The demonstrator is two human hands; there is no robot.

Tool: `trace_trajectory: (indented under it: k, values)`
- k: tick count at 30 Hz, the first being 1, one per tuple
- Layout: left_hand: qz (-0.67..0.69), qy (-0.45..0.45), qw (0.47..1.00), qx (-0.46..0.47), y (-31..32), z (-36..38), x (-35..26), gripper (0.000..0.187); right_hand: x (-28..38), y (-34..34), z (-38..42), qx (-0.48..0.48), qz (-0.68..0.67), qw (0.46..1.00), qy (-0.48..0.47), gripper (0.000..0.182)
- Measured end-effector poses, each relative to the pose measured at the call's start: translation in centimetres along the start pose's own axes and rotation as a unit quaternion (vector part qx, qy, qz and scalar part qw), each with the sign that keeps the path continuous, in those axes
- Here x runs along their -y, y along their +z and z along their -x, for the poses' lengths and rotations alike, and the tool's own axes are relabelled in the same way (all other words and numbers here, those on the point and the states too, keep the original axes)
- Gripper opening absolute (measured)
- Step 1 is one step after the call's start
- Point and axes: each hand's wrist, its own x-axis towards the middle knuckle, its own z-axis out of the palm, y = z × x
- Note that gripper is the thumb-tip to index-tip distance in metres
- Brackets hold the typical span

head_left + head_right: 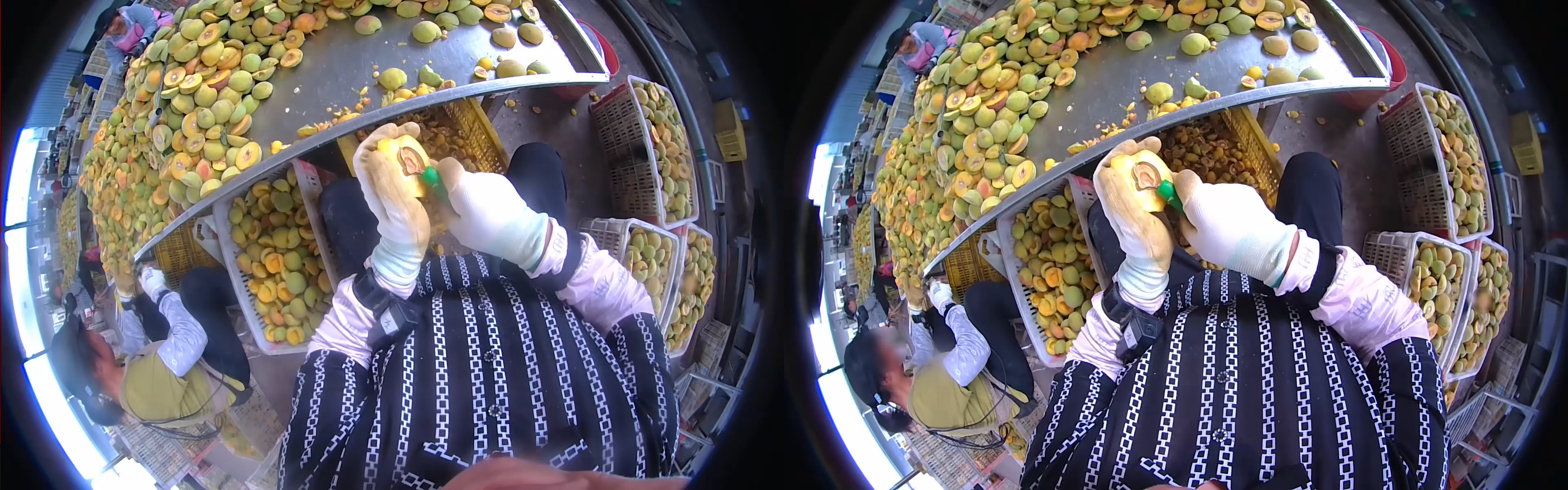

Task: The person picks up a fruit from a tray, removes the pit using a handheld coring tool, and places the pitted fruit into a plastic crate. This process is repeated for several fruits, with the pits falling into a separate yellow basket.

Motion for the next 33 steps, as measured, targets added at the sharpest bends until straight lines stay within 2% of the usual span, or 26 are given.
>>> trace_trajectory:
  k: [2, 4, 5, 7, 9, 12, 13, 15, 16, 18, 19, 21, 22, 23, 26, 28, 29, 30, 31, 33]
  values:
    - [0.004, 0.014, 1.000, -0.006, -0.3, -0.4, -0.1, 0.051, 0.1, -0.3, -0.4, 0.044, -0.040, 0.998, 0.001, 0.031]
    - [0.038, -0.046, 0.998, 0.025, -1.1, -1.1, -0.7, 0.039, 0.1, 0.0, -0.5, 0.037, -0.040, 0.998, -0.007, 0.027]
    - [0.039, -0.046, 0.998, 0.023, -1.4, -1.3, -0.9, 0.039, 0.2, 0.2, -0.5, 0.031, -0.041, 0.999, -0.015, 0.024]
    - [0.036, -0.107, 0.993, 0.042, -1.7, -1.6, -1.4, 0.036, 0.5, 0.6, -0.6, 0.033, -0.052, 0.998, -0.006, 0.025]
    - [0.042, -0.116, 0.992, 0.008, -1.3, -2.0, -2.1, 0.038, 0.6, 0.8, -0.6, 0.036, -0.067, 0.997, 0.005, 0.025]
    - [-0.127, -0.216, 0.953, 0.170, -2.5, -3.1, -4.4, 0.043, 0.4, 0.9, -0.3, 0.099, -0.061, 0.993, 0.022, 0.029]
    - [-0.040, -0.312, 0.927, 0.206, -4.0, -3.3, -2.8, 0.044, 0.5, 0.8, -0.1, 0.142, -0.097, 0.984, 0.048, 0.029]
    - [-0.018, -0.376, 0.895, 0.241, -4.9, -3.3, -1.9, 0.048, 0.4, 1.0, 0.1, 0.190, -0.129, 0.970, 0.076, 0.030]
    - [-0.015, -0.378, 0.895, 0.237, -5.4, -3.3, -1.2, 0.048, 0.0, 1.3, 0.0, 0.209, -0.163, 0.959, 0.096, 0.032]
    - [0.069, -0.460, 0.855, 0.229, -5.9, -3.6, -0.4, 0.050, -0.4, 1.4, -0.6, 0.231, -0.234, 0.934, 0.139, 0.034]
    - [0.069, -0.460, 0.855, 0.228, -5.8, -3.2, -0.2, 0.050, -1.0, 1.5, -0.7, 0.223, -0.172, 0.953, 0.111, 0.034]
    - [0.044, -0.336, 0.934, 0.110, -4.2, -2.1, -0.6, 0.050, -1.9, 1.9, -1.1, 0.198, -0.169, 0.960, 0.098, 0.034]
    - [-0.015, -0.287, 0.950, 0.122, -4.0, -1.8, -0.4, 0.049, -2.3, 2.0, -1.2, 0.199, -0.169, 0.960, 0.099, 0.034]
    - [-0.023, -0.215, 0.972, 0.094, -3.2, -1.1, 0.0, 0.046, -2.5, 2.2, -1.2, 0.187, -0.143, 0.967, 0.093, 0.033]
    - [0.002, -0.266, 0.962, 0.062, -3.6, -0.8, 0.7, 0.043, -1.6, 2.1, -1.4, 0.193, -0.105, 0.970, 0.108, 0.034]
    - [0.017, -0.350, 0.934, 0.062, -3.6, -1.0, 0.6, 0.043, -1.0, 1.3, -1.6, 0.212, -0.093, 0.964, 0.133, 0.035]
    - [0.019, -0.354, 0.933, 0.060, -3.6, -0.9, 0.8, 0.043, -1.0, 0.8, -1.9, 0.241, -0.157, 0.947, 0.143, 0.032]
    - [0.007, -0.317, 0.947, 0.053, -3.5, -0.8, 1.0, 0.043, -0.9, 0.3, -2.3, 0.268, -0.222, 0.925, 0.152, 0.028]
    - [-0.007, -0.278, 0.959, 0.048, -3.5, -0.8, 1.1, 0.043, -0.6, -0.3, -2.5, 0.268, -0.223, 0.925, 0.153, 0.028]
    - [0.009, -0.245, 0.969, 0.037, -3.2, -0.9, 1.0, 0.043, -0.2, -1.2, -2.9, 0.327, -0.419, 0.818, 0.217, 0.019]
